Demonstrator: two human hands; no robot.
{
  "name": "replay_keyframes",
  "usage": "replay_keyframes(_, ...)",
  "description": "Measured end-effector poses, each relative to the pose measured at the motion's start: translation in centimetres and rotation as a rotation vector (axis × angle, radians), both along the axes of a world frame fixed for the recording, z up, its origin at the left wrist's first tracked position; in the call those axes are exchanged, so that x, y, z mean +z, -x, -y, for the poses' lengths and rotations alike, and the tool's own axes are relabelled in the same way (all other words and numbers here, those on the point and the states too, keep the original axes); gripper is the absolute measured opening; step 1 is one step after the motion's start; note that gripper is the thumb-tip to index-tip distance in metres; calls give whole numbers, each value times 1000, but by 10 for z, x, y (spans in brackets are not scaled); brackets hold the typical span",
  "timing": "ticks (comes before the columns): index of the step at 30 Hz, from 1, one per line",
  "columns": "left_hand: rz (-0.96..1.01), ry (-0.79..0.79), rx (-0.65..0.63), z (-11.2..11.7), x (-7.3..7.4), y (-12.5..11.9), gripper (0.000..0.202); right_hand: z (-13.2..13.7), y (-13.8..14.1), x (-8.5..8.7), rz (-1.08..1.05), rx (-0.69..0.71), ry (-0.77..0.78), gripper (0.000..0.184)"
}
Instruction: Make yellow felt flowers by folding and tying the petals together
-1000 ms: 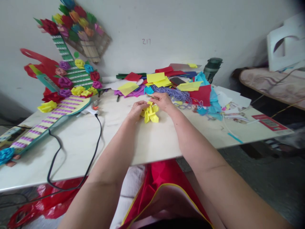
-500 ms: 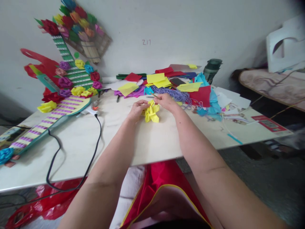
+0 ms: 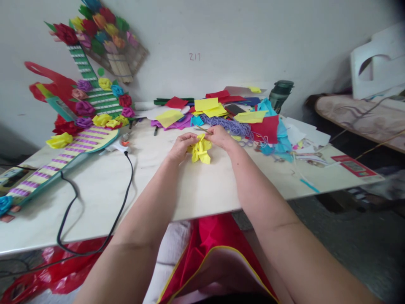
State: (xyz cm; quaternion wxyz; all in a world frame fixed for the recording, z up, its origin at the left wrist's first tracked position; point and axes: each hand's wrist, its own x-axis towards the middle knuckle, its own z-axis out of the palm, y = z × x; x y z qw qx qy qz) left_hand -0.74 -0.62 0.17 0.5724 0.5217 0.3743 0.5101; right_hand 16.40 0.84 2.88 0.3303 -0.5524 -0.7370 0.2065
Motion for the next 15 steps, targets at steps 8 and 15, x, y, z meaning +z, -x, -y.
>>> replay_keyframes(8, 38, 3, 61, 1, 1, -2, 32, 0, 3, 3, 136, -66, 30, 21)
replay_keyframes(15, 97, 80, 17, 0, 1, -3, 24, -3, 4, -2, 162, -72, 38, 20)
